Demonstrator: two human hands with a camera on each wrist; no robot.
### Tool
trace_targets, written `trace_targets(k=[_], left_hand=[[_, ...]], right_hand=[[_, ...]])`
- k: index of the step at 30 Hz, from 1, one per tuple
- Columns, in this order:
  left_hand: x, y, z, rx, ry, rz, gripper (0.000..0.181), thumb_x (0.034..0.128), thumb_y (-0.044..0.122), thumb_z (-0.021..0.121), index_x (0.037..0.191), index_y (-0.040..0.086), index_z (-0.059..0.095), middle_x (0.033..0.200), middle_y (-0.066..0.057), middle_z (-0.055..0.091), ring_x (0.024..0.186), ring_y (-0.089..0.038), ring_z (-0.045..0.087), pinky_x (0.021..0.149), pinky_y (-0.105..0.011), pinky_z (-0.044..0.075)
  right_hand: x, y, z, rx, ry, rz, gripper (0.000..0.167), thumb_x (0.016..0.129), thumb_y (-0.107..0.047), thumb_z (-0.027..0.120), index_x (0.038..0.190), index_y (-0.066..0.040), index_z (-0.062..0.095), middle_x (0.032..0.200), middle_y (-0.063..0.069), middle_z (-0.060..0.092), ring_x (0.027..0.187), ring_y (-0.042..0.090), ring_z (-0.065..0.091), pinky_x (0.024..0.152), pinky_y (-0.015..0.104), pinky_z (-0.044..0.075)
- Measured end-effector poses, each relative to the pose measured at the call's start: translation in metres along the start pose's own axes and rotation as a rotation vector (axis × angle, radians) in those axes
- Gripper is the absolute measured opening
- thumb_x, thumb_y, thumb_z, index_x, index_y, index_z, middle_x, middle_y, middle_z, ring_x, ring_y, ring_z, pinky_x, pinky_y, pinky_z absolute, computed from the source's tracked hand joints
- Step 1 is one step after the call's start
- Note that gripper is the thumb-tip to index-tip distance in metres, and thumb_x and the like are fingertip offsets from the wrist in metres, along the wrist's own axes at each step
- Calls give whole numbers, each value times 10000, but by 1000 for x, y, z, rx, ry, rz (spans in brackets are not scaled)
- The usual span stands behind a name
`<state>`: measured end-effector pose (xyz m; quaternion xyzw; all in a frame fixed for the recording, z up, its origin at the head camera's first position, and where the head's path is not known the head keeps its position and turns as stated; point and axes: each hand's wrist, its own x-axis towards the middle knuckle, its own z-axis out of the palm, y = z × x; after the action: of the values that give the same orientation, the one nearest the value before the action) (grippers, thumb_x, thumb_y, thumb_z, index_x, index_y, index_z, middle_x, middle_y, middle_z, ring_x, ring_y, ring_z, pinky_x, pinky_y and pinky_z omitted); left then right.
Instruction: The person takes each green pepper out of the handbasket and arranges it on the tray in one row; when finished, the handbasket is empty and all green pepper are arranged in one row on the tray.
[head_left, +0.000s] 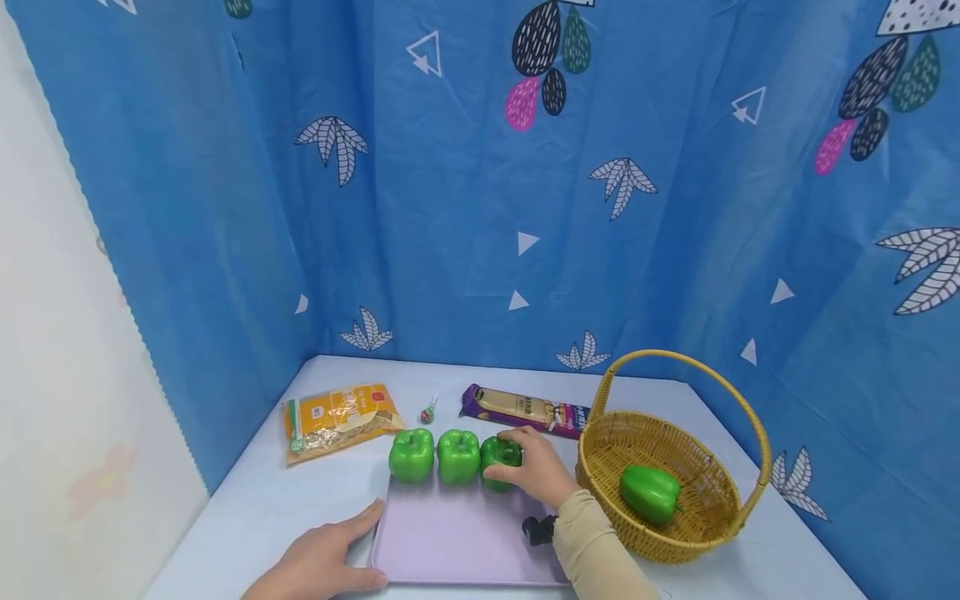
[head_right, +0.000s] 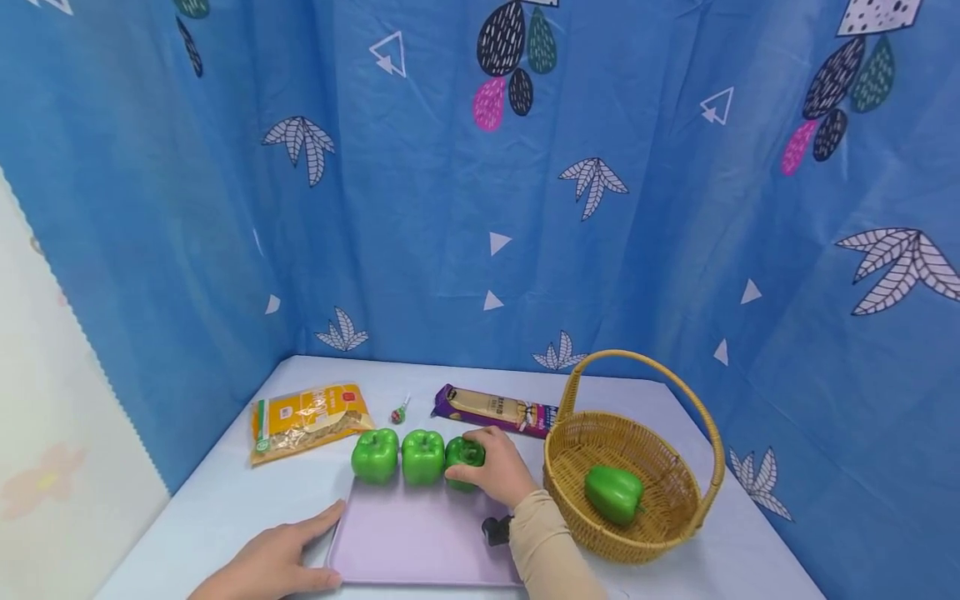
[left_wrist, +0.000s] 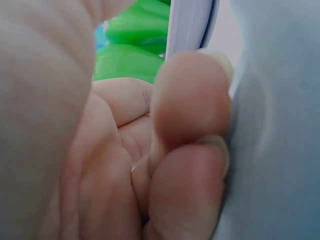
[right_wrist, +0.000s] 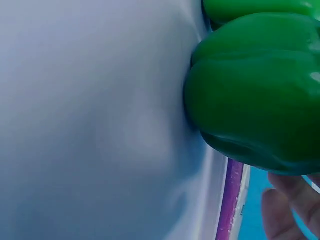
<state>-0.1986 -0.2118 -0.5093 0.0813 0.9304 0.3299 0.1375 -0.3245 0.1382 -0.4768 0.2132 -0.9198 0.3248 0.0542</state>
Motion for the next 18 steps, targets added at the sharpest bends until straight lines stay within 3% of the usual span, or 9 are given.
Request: trace_targets(k=[3,5,9,11,13,18], left_hand=[[0,1,1,-3,1,-10,1076,725,667,819,1571,125,437,1522,-190,534,1361,-535,483,1065,-771,367],[1,2,2,1,7,-19,1074,718,672,822,1569,138,445,1511,-182,548,1353,-530,494,1064,-766,374],[2,2,4,20,21,-24,1065,709,678,827,1566,164,457,1494,-170,569,1336,-519,518,1058,-759,390],[3,1,3,23,28,-19,1063,709,678,828,1564,165,460,1496,-165,569,1340,-511,519,1058,-757,392],[3,-1,2,25,29,-11,1062,713,672,830,1565,159,458,1500,-167,564,1345,-507,516,1059,-755,394],[4,-4,4,15,20,-13,1071,708,670,833,1566,154,454,1507,-174,555,1356,-508,506,1064,-748,393]], right_hand=[[-7,-2,-14,26,-3,20,761,842,-560,802,1448,-151,593,1494,166,542,1351,431,527,1080,639,479],[-14,-2,-33,33,44,20,723,872,-543,782,1448,-148,594,1486,153,561,1368,429,517,1055,627,504],[-27,9,-88,10,209,1,510,931,-463,756,1302,-118,697,1250,106,711,1158,343,660,913,514,603],[-33,22,-115,-20,264,10,444,967,-448,718,1247,-103,716,1162,88,731,1042,297,692,860,488,614],[-40,39,-136,-40,288,55,440,992,-476,672,1236,-112,716,1157,84,735,1037,284,696,865,498,614],[-55,87,-152,-43,257,194,506,1010,-552,597,1257,-124,705,1208,108,725,1102,318,680,900,530,597]])
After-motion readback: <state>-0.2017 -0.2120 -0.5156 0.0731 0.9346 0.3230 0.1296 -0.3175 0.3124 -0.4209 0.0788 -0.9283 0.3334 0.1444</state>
